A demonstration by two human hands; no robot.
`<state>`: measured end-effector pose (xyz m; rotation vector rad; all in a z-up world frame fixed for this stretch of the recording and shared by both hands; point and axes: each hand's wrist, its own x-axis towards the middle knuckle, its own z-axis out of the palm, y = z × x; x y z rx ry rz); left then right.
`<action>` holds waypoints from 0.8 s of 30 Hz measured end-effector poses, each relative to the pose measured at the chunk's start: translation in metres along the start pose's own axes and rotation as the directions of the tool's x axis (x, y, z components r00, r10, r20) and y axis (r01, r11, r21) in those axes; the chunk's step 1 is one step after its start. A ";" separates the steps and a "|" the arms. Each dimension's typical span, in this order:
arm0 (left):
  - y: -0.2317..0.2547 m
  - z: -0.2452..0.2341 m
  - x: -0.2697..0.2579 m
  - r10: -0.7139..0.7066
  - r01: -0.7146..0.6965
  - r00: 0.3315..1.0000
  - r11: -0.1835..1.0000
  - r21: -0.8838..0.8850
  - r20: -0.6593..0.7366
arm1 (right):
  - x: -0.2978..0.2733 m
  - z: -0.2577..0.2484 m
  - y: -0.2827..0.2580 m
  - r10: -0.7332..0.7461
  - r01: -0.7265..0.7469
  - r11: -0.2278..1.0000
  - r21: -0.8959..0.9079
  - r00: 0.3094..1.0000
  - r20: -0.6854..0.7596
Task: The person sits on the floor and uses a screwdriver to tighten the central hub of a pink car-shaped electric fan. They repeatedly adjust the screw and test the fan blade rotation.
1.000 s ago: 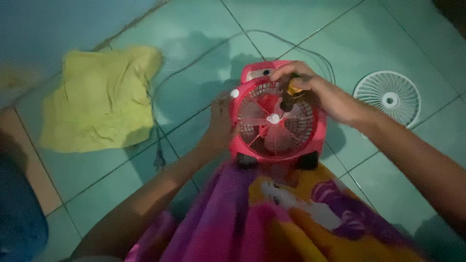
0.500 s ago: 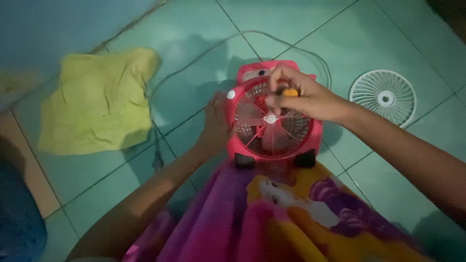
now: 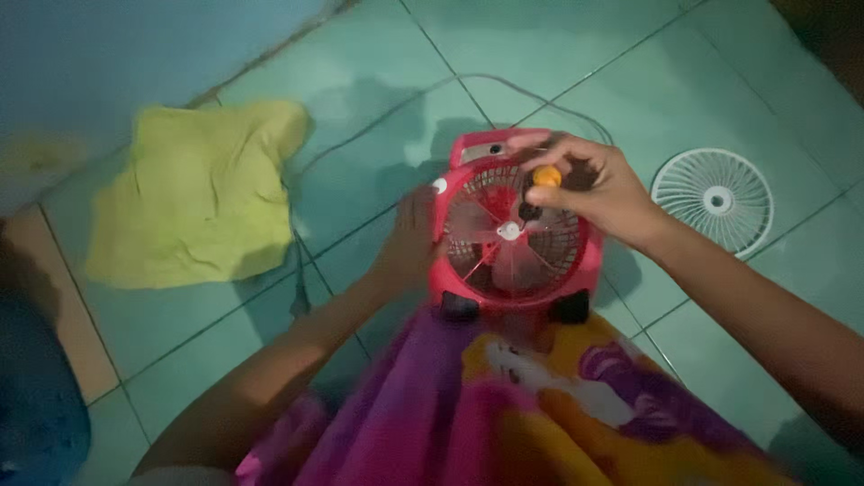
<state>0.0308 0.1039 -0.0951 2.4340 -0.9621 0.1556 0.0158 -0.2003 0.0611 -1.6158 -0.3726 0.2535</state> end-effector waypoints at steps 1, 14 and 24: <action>0.000 0.002 0.001 -0.034 0.034 0.999 0.999 -0.018 0.005 | 0.000 -0.001 0.001 -0.019 0.019 0.999 0.039 1.000 -0.009; 0.003 -0.003 0.002 -0.012 0.008 0.998 0.998 -0.068 -0.068 | 0.003 0.013 0.006 0.101 -0.104 0.994 0.028 0.991 0.092; 0.021 -0.022 0.003 -0.148 0.150 0.989 0.974 -0.172 0.022 | -0.005 0.015 -0.009 0.142 -0.121 0.967 -0.225 0.987 0.076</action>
